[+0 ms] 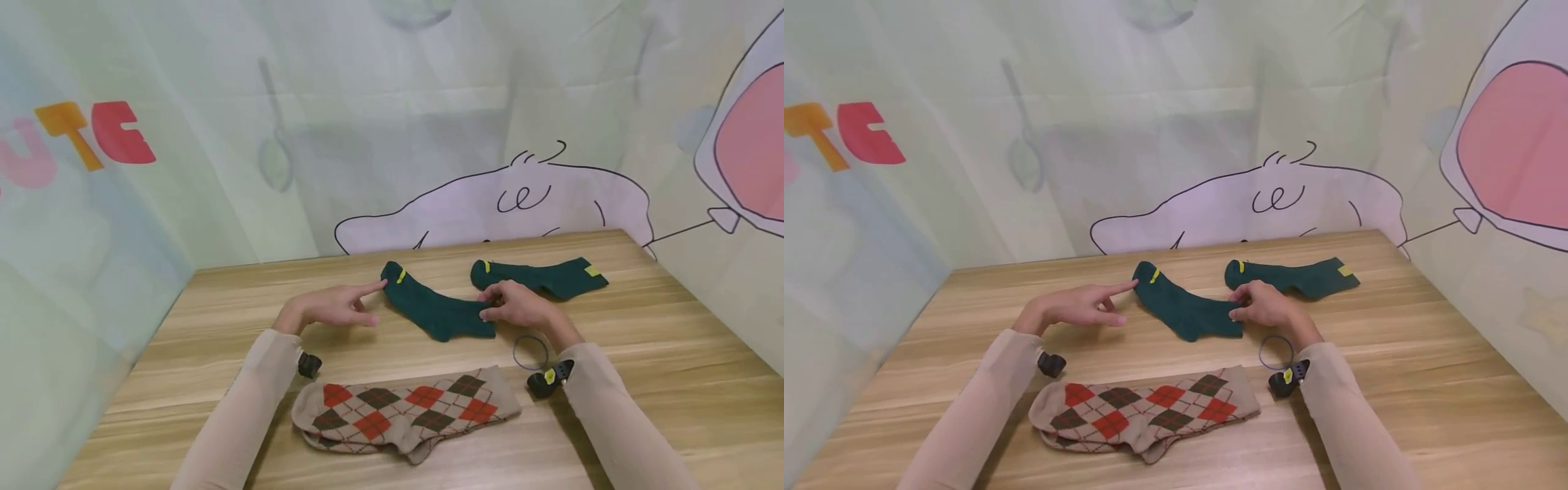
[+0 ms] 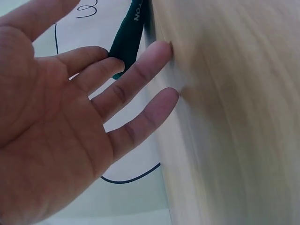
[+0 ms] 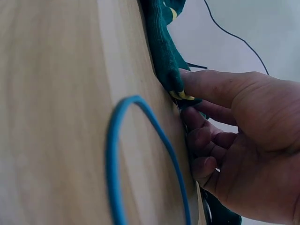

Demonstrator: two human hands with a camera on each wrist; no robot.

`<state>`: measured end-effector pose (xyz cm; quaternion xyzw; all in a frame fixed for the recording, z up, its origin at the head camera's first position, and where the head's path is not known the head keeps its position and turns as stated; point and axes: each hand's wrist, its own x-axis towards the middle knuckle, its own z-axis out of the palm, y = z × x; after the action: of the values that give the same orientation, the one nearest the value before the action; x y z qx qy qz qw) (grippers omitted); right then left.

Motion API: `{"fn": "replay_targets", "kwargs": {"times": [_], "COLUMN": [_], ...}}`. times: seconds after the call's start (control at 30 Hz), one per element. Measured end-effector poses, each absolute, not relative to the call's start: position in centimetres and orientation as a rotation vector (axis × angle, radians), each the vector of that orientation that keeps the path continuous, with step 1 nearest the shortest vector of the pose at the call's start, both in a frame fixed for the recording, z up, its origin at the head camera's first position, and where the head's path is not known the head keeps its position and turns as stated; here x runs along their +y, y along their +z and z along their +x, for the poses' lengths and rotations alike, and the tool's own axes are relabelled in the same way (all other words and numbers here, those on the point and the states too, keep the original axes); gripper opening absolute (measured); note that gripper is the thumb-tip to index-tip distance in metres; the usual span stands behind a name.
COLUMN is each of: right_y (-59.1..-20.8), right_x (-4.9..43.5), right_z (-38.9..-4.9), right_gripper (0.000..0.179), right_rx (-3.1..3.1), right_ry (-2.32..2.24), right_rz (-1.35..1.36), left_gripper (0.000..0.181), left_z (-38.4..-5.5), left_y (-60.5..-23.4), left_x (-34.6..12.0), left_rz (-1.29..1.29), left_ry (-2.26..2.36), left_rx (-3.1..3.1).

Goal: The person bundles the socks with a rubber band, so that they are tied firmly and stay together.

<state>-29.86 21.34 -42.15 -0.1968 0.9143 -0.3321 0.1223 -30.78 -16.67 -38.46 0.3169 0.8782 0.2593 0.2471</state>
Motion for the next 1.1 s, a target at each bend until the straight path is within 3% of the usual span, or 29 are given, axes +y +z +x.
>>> {"fn": "replay_targets", "kwargs": {"times": [0.47, 1.1], "right_y": [-41.7, -41.1], "right_x": [21.9, 22.0], "right_z": [-29.7, -29.2], "right_gripper": [0.021, 0.028], "right_rx": [2.609, 2.538], "right_ry": [-1.052, -1.241], "right_rz": [-0.656, -0.617], "left_gripper": [0.083, 0.070], "left_z": [-30.4, -29.0], "left_y": [-37.5, -36.3], "left_x": [-16.9, -17.6], "left_rz": [0.929, 1.027], "left_ry": [0.681, 0.778], "left_rx": [2.391, 2.551]}}
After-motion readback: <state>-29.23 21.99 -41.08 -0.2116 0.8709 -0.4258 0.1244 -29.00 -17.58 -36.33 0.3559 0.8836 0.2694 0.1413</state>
